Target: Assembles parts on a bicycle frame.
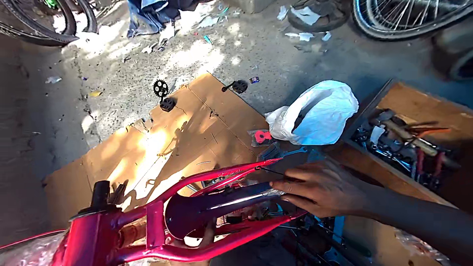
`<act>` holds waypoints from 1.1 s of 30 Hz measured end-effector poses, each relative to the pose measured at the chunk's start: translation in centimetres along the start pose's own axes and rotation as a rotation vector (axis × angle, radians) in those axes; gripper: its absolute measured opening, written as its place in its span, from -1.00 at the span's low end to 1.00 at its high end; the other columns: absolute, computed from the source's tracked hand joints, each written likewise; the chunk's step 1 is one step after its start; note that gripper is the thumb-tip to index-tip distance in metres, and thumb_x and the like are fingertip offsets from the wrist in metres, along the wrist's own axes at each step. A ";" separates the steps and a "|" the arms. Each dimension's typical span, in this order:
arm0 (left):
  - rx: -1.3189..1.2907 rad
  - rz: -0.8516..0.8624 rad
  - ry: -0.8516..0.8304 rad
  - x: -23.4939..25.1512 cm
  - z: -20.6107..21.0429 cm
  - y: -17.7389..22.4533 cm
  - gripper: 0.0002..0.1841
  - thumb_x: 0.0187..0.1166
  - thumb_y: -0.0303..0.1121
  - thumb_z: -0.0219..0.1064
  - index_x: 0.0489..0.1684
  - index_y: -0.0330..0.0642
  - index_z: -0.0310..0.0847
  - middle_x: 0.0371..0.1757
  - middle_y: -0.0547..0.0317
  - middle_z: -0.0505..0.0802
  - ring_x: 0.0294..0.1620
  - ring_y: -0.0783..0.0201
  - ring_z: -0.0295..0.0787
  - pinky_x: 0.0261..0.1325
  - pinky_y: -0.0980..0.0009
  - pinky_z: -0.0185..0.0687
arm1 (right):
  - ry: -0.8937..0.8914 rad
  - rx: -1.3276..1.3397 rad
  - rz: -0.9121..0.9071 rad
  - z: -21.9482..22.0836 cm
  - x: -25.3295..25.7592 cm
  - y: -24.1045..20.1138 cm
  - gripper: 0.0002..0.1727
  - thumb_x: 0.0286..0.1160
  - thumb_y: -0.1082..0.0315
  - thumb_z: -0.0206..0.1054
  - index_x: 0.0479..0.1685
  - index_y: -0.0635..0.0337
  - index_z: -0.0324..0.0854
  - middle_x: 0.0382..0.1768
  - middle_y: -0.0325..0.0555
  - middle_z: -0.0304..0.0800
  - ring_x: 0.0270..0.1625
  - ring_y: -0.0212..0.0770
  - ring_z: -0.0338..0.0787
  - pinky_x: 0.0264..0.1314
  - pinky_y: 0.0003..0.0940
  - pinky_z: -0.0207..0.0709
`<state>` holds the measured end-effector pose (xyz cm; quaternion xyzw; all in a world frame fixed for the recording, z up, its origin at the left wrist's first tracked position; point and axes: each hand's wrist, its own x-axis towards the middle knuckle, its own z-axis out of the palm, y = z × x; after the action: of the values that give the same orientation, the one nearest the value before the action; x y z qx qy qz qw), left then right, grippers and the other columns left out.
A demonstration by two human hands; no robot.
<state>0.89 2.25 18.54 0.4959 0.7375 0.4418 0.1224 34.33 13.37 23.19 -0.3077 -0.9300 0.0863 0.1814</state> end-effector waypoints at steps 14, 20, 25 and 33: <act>-0.061 -0.202 0.254 0.9 3.7 3.1 -0.54 -0.02 -0.47 0.62 -0.23 -0.65 0.58 -0.44 -0.04 0.79 -0.37 0.52 0.77 -0.14 0.66 0.66 | -0.026 0.024 -0.082 -0.3 0.8 1.8 -0.61 0.70 -0.08 0.16 0.34 -0.35 0.75 -0.34 -0.42 0.64 -0.41 -0.44 0.61 -0.50 -0.48 0.44; -0.104 -0.093 0.330 -0.4 5.0 -1.2 -0.44 0.09 -0.45 0.63 0.02 -0.63 0.51 -0.26 -0.06 0.80 -0.27 0.47 0.79 -0.10 0.61 0.71 | 0.002 -0.022 -0.109 -0.5 2.1 2.2 -0.56 0.59 -0.07 0.26 0.38 -0.25 0.72 -0.24 -0.36 0.69 -0.40 -0.40 0.64 -0.51 -0.44 0.47; -0.162 -0.001 0.224 -0.4 3.3 -1.2 -0.31 0.26 -0.21 0.56 0.16 -0.70 0.42 -0.11 0.02 0.80 -0.09 0.62 0.75 0.10 0.66 0.68 | 0.105 -0.088 0.058 -1.0 4.1 2.2 -0.15 0.22 -0.34 0.49 0.42 0.05 0.53 0.14 -0.09 0.72 -0.38 -0.20 0.77 -0.59 -0.26 0.60; -0.086 0.146 0.081 0.4 -1.0 0.0 -0.35 0.76 0.23 0.01 -0.10 -0.32 0.63 -0.25 0.46 0.82 -0.04 0.84 0.70 0.15 0.70 0.62 | 0.000 -0.266 0.013 0.4 5.2 3.3 -0.39 0.42 -0.43 0.19 -0.51 -0.05 0.57 -0.73 -0.35 0.47 -0.72 -0.26 0.54 -0.73 -0.27 0.31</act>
<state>0.07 2.03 19.19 0.5244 0.6840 0.5006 0.0809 32.09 19.17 23.41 -0.3351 -0.9312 -0.0368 0.1386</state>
